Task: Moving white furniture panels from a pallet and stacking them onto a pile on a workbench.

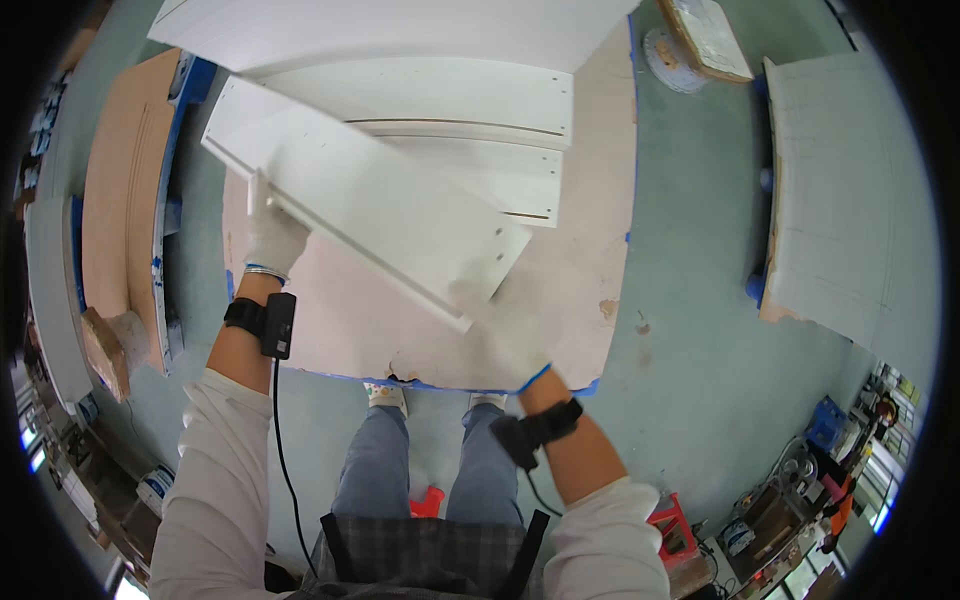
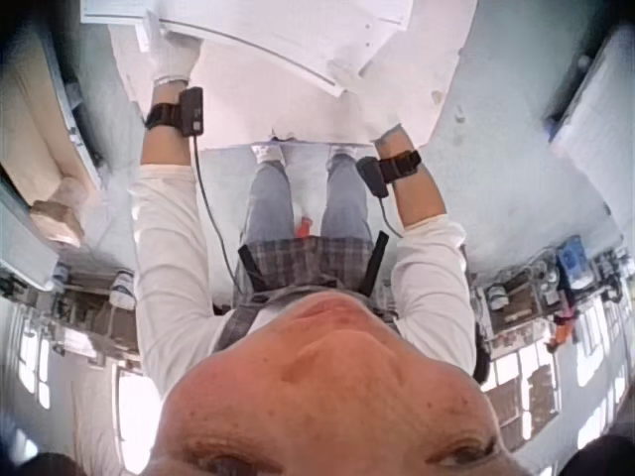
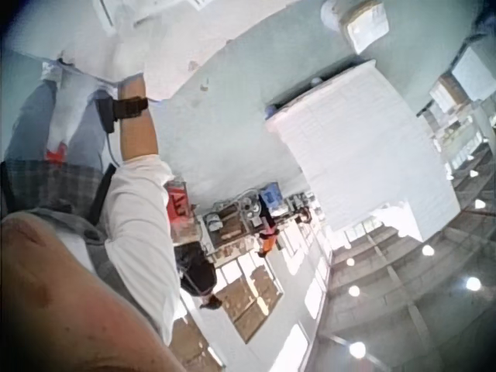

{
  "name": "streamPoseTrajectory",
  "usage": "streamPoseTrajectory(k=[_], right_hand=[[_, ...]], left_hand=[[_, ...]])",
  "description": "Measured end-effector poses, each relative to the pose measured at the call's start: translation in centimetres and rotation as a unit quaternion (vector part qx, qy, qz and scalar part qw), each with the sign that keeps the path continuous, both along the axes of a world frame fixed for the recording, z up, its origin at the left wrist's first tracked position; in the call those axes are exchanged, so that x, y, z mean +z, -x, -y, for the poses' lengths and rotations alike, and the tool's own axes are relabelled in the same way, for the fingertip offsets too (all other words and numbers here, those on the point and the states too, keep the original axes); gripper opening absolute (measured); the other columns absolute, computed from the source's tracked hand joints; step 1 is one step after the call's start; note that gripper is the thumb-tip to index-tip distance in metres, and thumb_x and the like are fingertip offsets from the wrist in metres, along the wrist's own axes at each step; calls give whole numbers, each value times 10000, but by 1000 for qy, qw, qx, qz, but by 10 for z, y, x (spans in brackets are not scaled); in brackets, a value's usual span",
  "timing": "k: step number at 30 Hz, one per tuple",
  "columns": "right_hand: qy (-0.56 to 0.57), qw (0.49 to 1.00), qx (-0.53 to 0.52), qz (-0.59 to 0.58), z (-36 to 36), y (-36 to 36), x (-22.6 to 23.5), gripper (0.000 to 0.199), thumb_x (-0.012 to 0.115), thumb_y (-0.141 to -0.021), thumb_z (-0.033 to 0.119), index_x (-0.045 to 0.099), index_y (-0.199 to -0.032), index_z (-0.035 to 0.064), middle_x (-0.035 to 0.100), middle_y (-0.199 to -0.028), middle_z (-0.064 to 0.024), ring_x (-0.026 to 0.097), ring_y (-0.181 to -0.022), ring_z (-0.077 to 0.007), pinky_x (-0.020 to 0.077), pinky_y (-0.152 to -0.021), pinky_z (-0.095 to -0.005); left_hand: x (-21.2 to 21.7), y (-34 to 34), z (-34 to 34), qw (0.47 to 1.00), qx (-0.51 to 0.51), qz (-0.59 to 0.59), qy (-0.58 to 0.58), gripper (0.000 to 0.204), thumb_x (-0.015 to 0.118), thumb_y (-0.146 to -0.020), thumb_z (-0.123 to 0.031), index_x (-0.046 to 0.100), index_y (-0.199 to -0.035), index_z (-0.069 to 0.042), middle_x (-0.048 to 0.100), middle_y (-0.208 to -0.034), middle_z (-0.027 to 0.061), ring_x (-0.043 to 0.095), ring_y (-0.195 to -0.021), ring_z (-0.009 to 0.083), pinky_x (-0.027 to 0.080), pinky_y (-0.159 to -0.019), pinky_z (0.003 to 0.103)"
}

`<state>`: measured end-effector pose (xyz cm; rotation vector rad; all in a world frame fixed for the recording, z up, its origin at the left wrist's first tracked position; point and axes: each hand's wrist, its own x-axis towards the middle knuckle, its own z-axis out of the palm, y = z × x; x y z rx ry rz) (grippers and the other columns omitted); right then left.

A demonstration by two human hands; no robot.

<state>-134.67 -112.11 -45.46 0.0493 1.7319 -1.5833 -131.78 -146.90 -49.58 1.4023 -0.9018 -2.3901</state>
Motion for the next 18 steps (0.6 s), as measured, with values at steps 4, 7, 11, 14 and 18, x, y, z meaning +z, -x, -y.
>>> streamPoseTrajectory(k=[4,7,11,14,18], right_hand=[[-49,991,-110,65,-16,-70,85,649,809,-772,234,481,-1248,-62,624,-1109,-138,608,-996,-186,501,-886,-336],[-132,981,-118,85,-58,-115,145,712,821,-751,219,457,-1300,-53,618,-1170,-131,595,-1085,-199,494,-935,-350],[-86,966,-210,124,-140,-206,243,713,775,-768,176,436,-1354,-48,588,-1263,-130,583,-1129,-213,477,-977,-363],[-83,951,-256,154,-181,-289,322,714,727,-801,211,418,-1387,-56,564,-1313,-139,564,-1167,-218,461,-996,-366],[23,903,-403,149,-193,-403,400,739,681,-834,276,393,-1427,-59,551,-1331,-152,538,-1200,-225,433,-1021,-367]], left_hand=[[17,-20,-13,993,-39,-110,7,626,479,-999,-519,433,-1450,-87,546,-1394,132,539,-1273,292,469,-1060,441],[58,-72,-59,991,-63,-119,-2,567,435,-1030,-480,425,-1455,-106,537,-1405,120,535,-1276,280,465,-1064,430],[149,-143,-123,964,-163,-133,-166,583,474,-1023,-439,422,-1439,-34,524,-1416,129,518,-1291,294,439,-1080,450],[226,-174,-155,932,-239,-95,-254,579,515,-1011,-413,432,-1427,-18,523,-1413,141,502,-1304,299,410,-1105,454],[326,-190,-187,879,-383,-94,-268,588,523,-1004,-441,448,-1417,-30,527,-1414,138,500,-1306,298,392,-1119,452]])
